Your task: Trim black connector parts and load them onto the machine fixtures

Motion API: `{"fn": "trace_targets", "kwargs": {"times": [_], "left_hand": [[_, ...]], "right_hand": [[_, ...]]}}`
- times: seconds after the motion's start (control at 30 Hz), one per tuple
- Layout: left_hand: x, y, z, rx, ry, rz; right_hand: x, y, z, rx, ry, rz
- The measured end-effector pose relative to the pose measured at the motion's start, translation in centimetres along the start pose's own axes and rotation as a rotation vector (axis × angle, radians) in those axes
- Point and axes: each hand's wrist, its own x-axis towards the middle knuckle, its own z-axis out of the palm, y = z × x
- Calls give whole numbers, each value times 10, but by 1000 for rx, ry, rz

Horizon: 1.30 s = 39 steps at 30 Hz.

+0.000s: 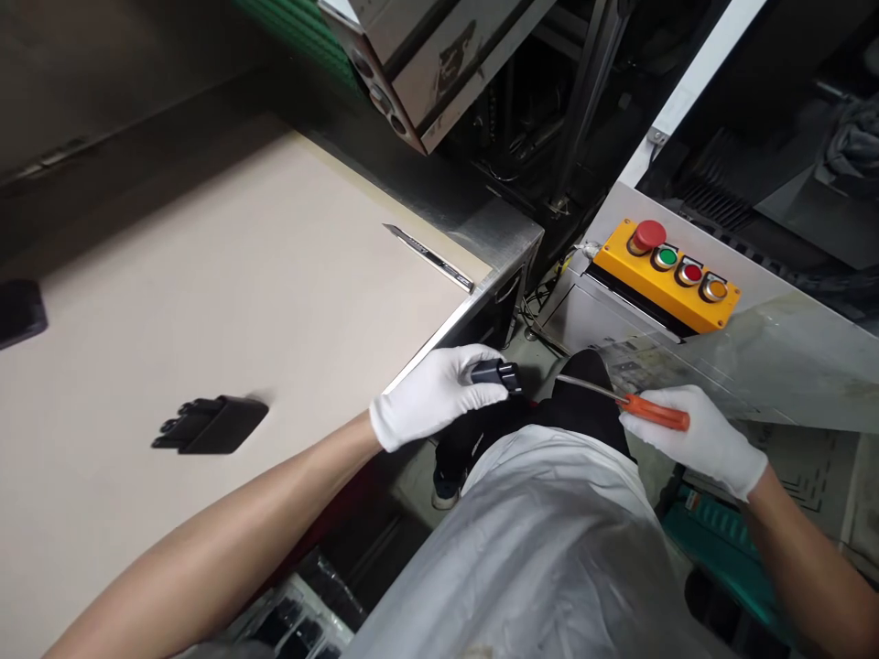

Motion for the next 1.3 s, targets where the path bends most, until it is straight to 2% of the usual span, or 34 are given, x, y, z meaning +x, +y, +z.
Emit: {"fn": "trace_targets", "kwargs": {"times": [0.1,0.2,0.27,0.3,0.37,0.47,0.53,0.7,0.8,0.9,1.0,1.2,1.3], "left_hand": [[0,-13,7,587,230,178],[1,-25,12,1092,262,312],[1,-27,16,1271,256,303],[1,-27,17,1287,269,270],[0,-21,18,1135,298,169],[-2,-9,17,612,322,-10],[-3,-2,15,340,308,-82],[-1,6,10,-45,249,-97],[-1,8,9,-288,112,-51],[-1,11,8,-457,-1,-62],[0,13,7,-631,19,-58],[0,16,4,-802,4,-15],[1,17,3,-820,-13,-4]], "right_hand": [[1,-7,-4,-149,24,0],[0,-12,-1,-257,23,21],[-1,-13,2,-286,21,21],[-1,-13,4,-288,24,13],[-2,-13,7,-282,50,-2],[-2,-12,12,-270,83,-17],[-3,-11,14,-248,86,-29],[-4,-7,16,-214,109,-58],[1,1,18,-201,73,-120],[12,10,19,-9,135,-150],[22,12,19,128,177,-184],[29,-4,21,124,178,-213],[30,-1,22,129,178,-199]]}}
